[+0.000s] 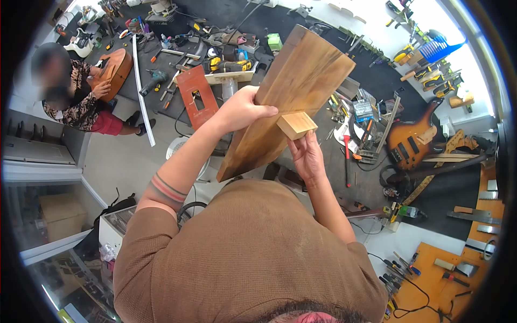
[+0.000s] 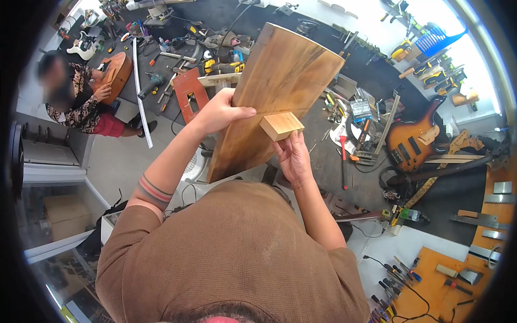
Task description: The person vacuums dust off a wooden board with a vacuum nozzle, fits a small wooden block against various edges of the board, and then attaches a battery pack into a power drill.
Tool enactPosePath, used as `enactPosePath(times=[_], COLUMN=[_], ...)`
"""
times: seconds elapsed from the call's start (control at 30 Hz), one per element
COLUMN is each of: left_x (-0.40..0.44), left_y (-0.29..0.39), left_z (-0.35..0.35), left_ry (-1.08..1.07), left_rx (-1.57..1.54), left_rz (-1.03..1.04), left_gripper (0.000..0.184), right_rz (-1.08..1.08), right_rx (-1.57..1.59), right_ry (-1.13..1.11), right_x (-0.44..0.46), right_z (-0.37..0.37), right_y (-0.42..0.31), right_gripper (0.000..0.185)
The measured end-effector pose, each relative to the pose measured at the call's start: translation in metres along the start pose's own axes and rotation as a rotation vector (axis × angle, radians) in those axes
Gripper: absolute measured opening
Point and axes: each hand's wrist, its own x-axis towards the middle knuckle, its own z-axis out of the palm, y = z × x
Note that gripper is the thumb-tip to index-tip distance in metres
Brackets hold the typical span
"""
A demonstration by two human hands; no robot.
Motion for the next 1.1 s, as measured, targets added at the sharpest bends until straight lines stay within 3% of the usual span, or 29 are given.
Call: enactPosePath(times=[0.17, 0.37, 0.4, 0.5, 0.6, 0.8, 0.93, 1.1], left_x=[-0.009, -0.006, 0.001, 0.012, 0.014, 0.015, 0.029, 0.041], left_y=[-0.027, -0.075, -0.09, -0.113, -0.135, -0.205, -0.262, -0.302], left_z=[-0.011, -0.02, -0.026, -0.027, -0.023, -0.019, -0.026, -0.033], left_ry=[-0.03, 0.065, 0.048, 0.034, 0.018, 0.206, 0.076, -0.012], left_rx=[-0.124, -0.406, -0.448, -0.53, -0.597, -0.579, -0.594, -0.615], left_rz=[-0.019, -0.137, -0.158, -0.23, -0.316, -0.503, -0.575, -0.71], left_gripper=[0.038, 0.044, 0.047, 0.05, 0.053, 0.05, 0.045, 0.035], right_rz=[-0.063, -0.247, -0.316, -0.362, -0.259, -0.122, -0.025, 0.147], right_rx=[-0.085, -1.0, -1.071, -1.188, -1.168, -1.2, -1.141, -1.201], right_ry=[0.092, 0.316, 0.325, 0.393, 0.416, 0.498, 0.543, 0.591], right_x=[-0.025, -0.021, -0.019, -0.014, -0.01, -0.005, 0.005, 0.025], right_z=[0.029, -0.014, -0.016, -0.01, -0.026, -0.071, -0.097, -0.123], right_y=[0.009, 0.002, -0.001, -0.006, 0.004, 0.059, 0.085, 0.107], right_gripper=[0.051, 0.064, 0.075, 0.076, 0.08, 0.079, 0.076, 0.086])
